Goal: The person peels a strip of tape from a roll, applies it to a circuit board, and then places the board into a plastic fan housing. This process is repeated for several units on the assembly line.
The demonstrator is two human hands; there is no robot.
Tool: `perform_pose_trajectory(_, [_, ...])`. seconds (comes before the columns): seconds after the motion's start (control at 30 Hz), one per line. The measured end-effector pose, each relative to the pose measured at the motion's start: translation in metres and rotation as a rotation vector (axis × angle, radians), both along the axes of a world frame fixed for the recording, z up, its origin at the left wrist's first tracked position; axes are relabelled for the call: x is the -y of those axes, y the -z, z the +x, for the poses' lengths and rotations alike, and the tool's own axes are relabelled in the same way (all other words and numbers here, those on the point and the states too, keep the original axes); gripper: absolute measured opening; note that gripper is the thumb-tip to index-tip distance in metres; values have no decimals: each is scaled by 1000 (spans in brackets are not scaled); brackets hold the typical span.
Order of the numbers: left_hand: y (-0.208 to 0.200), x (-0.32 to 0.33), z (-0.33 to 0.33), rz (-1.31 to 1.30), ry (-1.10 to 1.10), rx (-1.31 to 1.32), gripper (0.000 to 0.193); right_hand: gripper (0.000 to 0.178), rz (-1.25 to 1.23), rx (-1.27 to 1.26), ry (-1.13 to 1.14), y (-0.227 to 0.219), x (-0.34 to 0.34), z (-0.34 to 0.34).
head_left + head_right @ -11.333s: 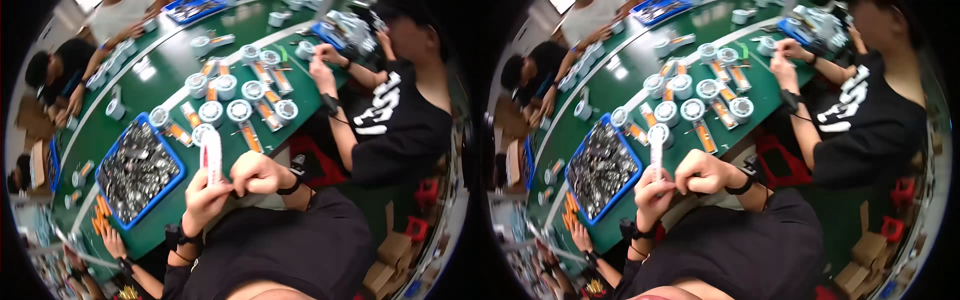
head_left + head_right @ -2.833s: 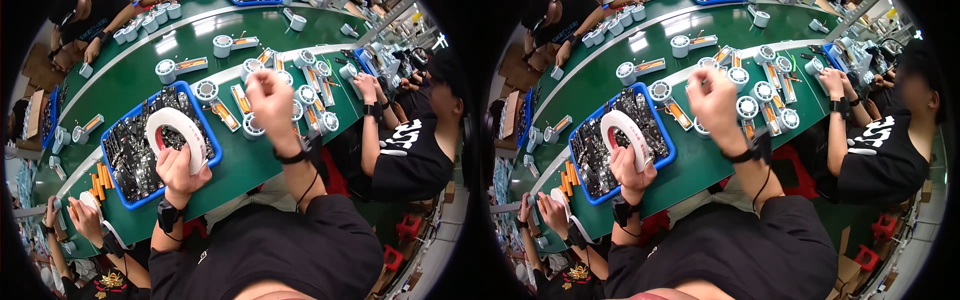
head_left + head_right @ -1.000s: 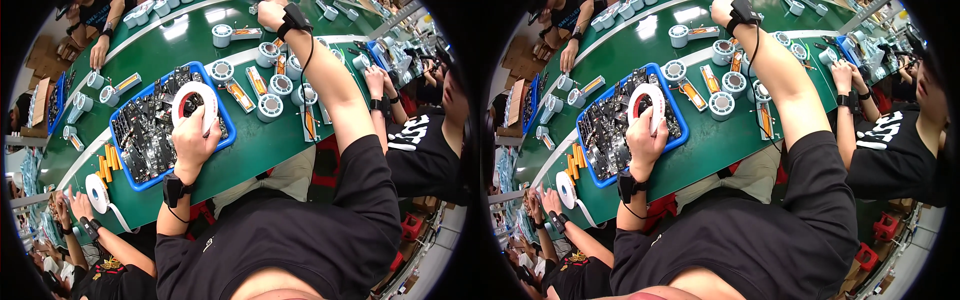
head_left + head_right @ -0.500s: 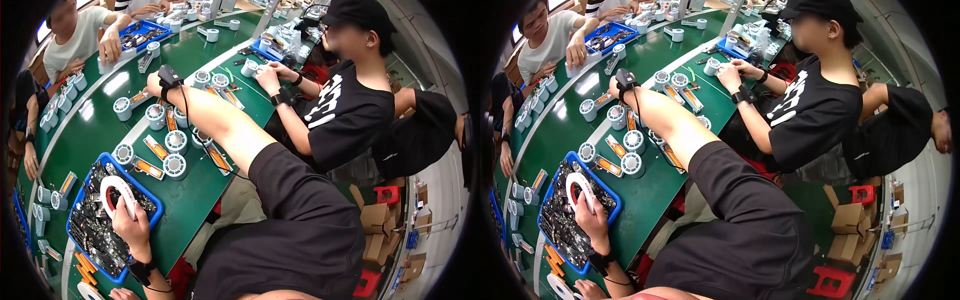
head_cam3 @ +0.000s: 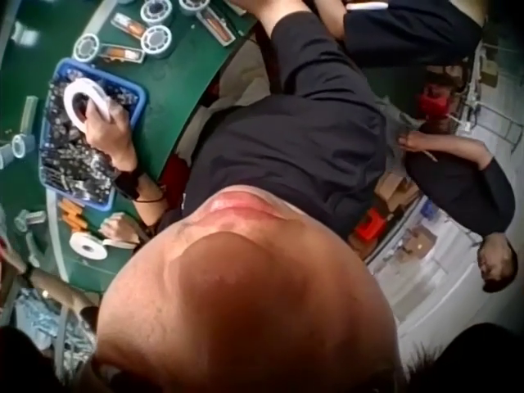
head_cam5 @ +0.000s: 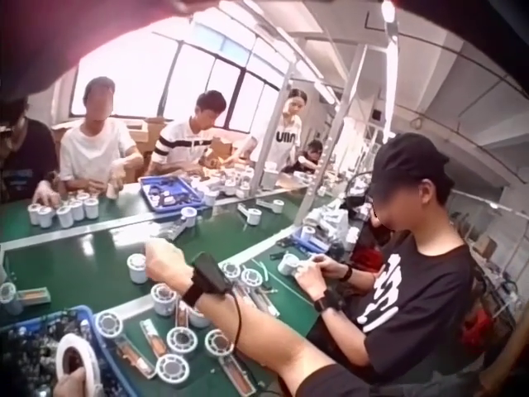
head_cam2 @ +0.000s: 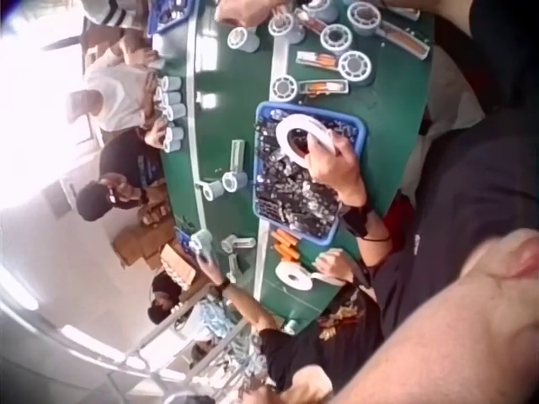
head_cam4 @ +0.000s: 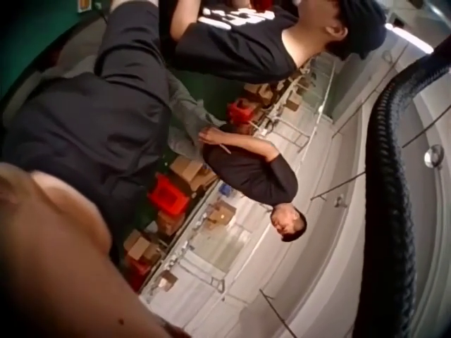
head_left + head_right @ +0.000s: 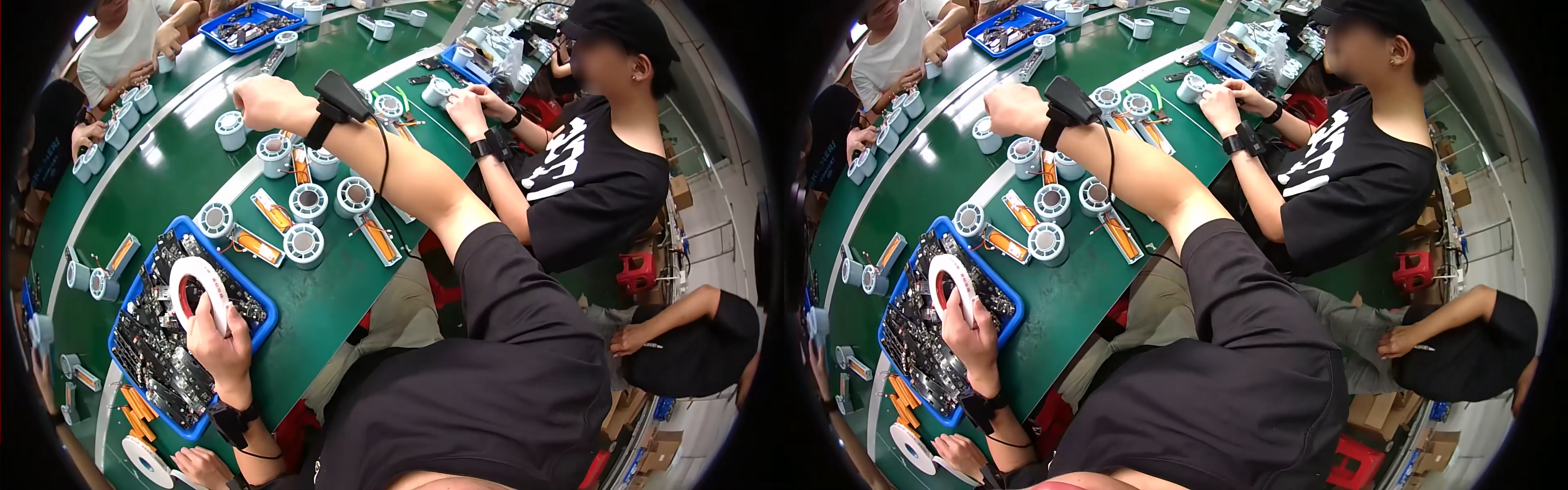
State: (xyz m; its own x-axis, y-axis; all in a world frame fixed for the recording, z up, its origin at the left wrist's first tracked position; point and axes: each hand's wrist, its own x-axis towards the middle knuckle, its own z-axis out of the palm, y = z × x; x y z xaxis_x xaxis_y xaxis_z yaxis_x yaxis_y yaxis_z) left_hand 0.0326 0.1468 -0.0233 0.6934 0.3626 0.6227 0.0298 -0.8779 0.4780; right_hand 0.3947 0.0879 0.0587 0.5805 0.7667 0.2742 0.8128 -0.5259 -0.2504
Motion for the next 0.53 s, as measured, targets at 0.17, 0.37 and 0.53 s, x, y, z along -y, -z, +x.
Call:
perform_pose_trajectory(0.17, [0, -2, 0, -11, -7, -28, 37, 16, 174, -244, -293, -20, 32, -47])
perform_pose_trajectory(0.37, [0, -6, -1, 2, -5, -39, 37, 14, 279, -389, -496, -26, 79, -94])
perform_pose_trajectory(0.53, [0, -7, -3, 6, -11, -22, 39, 13, 305, -592, -456, -19, 102, -120])
